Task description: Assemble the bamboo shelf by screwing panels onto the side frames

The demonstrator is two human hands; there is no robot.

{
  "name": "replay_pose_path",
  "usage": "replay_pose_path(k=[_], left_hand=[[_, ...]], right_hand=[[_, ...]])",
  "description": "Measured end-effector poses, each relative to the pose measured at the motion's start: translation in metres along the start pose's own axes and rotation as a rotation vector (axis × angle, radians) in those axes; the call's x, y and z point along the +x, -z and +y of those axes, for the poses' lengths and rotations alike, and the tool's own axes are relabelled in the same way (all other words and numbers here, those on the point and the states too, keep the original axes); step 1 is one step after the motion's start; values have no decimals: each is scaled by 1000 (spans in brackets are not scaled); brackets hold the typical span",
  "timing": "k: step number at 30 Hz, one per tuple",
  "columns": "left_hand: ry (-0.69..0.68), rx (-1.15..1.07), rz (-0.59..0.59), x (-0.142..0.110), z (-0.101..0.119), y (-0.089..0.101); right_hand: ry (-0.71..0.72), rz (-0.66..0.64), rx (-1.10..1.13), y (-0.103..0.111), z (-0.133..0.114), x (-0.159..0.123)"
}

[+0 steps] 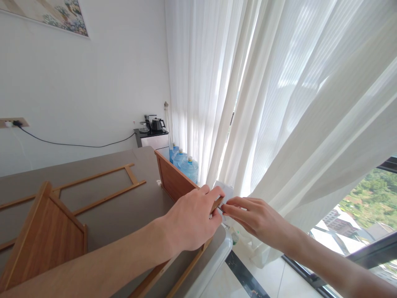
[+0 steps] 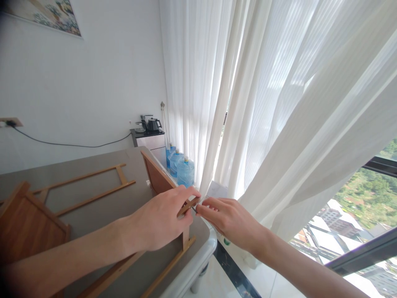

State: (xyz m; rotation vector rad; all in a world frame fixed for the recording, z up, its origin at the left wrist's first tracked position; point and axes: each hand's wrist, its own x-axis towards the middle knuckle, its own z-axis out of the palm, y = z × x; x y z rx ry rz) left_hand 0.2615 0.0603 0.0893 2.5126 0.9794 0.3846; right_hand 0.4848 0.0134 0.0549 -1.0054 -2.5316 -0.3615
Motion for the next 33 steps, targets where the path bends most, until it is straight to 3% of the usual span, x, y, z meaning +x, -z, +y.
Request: replay_pose_path(k=[6, 13, 33], left_hand=[[-1, -2, 6, 0, 0, -2], [-4, -2, 17, 0, -1, -2], [-14, 14, 30, 0, -2, -5]], right_hand=[[12, -26, -47, 0, 1, -1], [133, -15, -247, 13, -4, 7], [206, 15, -290, 23, -8, 17]])
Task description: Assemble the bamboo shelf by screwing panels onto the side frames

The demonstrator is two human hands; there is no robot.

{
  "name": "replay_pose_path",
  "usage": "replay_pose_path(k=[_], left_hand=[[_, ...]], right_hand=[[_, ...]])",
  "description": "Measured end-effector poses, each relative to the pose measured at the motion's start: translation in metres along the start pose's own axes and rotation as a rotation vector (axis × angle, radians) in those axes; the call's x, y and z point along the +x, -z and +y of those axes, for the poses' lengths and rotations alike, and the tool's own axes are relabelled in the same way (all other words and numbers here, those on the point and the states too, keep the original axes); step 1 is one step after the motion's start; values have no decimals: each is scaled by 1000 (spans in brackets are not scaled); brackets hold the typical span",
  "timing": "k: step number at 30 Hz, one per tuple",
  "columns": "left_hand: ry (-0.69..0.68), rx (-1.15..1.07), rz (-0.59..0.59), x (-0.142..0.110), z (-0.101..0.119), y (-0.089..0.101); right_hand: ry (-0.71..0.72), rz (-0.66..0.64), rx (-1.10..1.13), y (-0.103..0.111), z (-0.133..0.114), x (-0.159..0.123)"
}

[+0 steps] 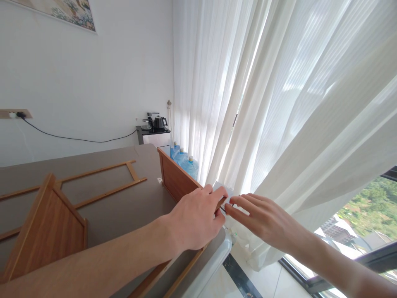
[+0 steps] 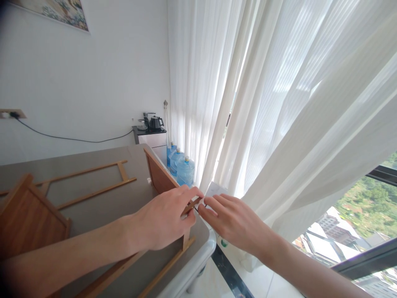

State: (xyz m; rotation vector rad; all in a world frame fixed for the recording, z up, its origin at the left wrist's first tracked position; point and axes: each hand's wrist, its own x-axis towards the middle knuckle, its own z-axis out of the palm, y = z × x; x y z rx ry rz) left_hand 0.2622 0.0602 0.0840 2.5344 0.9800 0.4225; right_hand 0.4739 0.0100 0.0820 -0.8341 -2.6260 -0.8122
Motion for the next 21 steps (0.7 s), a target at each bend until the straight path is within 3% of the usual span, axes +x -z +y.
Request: replay_pose_path(k=[6, 11, 21], left_hand=[[-11, 2, 9, 1, 0, -1], [-16, 4, -6, 1, -2, 0], [-21, 10, -1, 2, -2, 0]], right_hand=[[12, 22, 6, -2, 0, -2], [-19, -50, 89, -5, 4, -8], [-236, -162, 504, -8, 12, -10]])
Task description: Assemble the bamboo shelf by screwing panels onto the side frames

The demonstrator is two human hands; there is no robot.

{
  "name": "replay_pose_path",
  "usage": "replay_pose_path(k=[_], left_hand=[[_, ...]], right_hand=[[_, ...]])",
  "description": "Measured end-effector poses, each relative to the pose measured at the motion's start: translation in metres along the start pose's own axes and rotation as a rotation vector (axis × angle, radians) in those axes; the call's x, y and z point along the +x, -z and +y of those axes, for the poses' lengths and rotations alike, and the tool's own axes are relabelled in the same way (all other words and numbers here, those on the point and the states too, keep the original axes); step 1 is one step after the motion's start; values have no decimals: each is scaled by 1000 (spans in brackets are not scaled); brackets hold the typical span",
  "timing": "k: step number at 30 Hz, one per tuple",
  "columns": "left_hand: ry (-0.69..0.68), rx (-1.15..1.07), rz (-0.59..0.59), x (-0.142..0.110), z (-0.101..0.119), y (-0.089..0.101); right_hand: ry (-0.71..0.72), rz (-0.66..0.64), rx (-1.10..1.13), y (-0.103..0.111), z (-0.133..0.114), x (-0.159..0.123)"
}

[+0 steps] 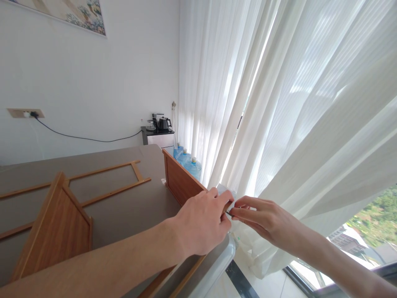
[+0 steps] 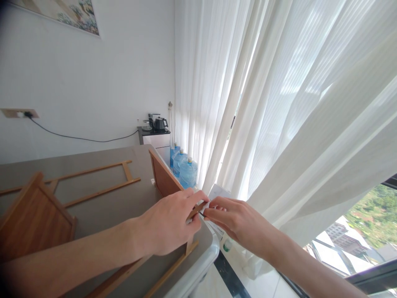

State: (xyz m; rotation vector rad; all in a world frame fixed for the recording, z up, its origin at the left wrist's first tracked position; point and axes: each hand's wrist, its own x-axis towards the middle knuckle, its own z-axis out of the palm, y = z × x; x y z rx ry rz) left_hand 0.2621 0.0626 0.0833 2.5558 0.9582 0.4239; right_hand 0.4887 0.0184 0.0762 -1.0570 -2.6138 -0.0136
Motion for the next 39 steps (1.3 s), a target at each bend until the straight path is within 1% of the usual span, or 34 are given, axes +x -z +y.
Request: replay_pose_path(k=[3, 6, 10, 14, 19, 23, 28, 32, 39], left_hand=[[7, -5, -9, -1, 1, 1], [13, -1, -10, -2, 1, 0], [11, 6, -2, -2, 2, -1], [16, 13, -4, -2, 3, 0], [22, -10, 1, -2, 2, 1], [30, -20, -1, -1, 3, 2], [52, -20, -23, -1, 5, 3], [53, -31, -12, -1, 4, 2], [56, -19, -5, -1, 4, 2]], right_hand=[[-29, 29, 53, -3, -1, -2], [-24, 74, 58, -7, -2, -4], [38, 108, -71, -8, -1, -4], [67, 115, -110, -8, -1, -4], [102, 170, -223, -10, -3, -4], [111, 165, -260, -11, -3, -2], [114, 146, -285, -6, -4, 0], [92, 128, -277, -4, -9, 0], [95, 150, -368, -6, -13, -3]])
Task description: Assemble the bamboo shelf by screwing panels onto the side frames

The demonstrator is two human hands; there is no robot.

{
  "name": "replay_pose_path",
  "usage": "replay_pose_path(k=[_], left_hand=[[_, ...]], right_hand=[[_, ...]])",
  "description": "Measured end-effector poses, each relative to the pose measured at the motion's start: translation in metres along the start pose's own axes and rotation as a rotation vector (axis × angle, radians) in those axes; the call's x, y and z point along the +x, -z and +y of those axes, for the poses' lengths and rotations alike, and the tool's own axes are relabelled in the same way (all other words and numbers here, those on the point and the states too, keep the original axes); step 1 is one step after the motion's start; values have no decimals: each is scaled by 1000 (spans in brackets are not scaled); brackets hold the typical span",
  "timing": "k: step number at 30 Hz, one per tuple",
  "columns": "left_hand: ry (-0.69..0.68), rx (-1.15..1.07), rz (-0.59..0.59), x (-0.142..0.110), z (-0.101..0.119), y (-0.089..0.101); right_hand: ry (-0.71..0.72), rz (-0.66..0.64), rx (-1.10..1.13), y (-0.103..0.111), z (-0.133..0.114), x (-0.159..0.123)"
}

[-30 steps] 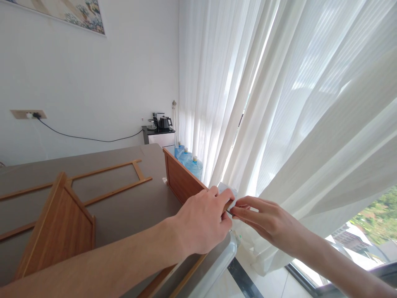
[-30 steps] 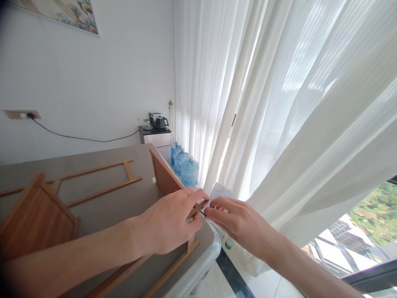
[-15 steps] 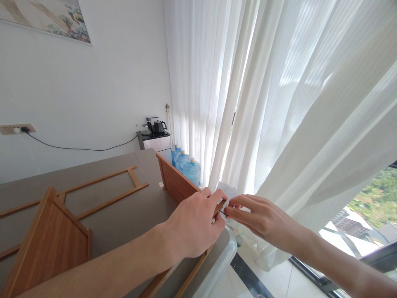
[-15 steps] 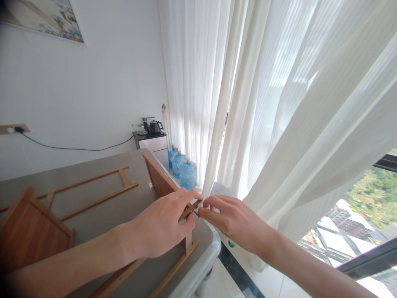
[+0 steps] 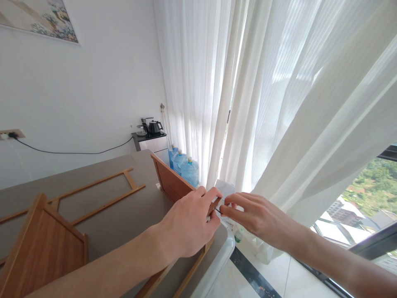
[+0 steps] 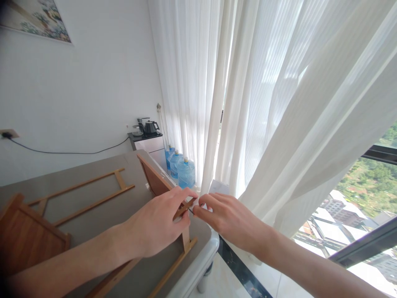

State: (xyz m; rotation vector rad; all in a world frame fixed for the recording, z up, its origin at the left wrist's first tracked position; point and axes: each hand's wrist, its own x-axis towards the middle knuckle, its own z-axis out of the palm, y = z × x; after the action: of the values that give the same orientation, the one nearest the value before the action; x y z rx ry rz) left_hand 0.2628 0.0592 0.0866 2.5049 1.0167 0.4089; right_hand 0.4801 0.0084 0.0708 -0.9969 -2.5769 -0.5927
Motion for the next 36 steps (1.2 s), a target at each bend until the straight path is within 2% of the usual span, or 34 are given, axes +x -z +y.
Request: replay_pose_path(k=[11, 17, 20, 24, 28, 33, 36], left_hand=[[23, 7, -26, 1, 2, 4], [27, 5, -28, 1, 3, 3], [36, 3, -37, 1, 3, 4], [39, -6, -51, 1, 3, 4], [26, -4, -35, -1, 1, 2], [18, -2, -27, 0, 0, 1], [30, -5, -39, 1, 3, 3]], right_hand=[[14, 14, -17, 0, 1, 2], [-10, -13, 80, -1, 3, 1], [-73, -23, 185, -1, 4, 2], [-209, -38, 457, -2, 1, 2], [-330, 1, 682, -7, -3, 2], [-471, 11, 827, -16, -7, 3], [-494, 2, 844, -17, -7, 3]])
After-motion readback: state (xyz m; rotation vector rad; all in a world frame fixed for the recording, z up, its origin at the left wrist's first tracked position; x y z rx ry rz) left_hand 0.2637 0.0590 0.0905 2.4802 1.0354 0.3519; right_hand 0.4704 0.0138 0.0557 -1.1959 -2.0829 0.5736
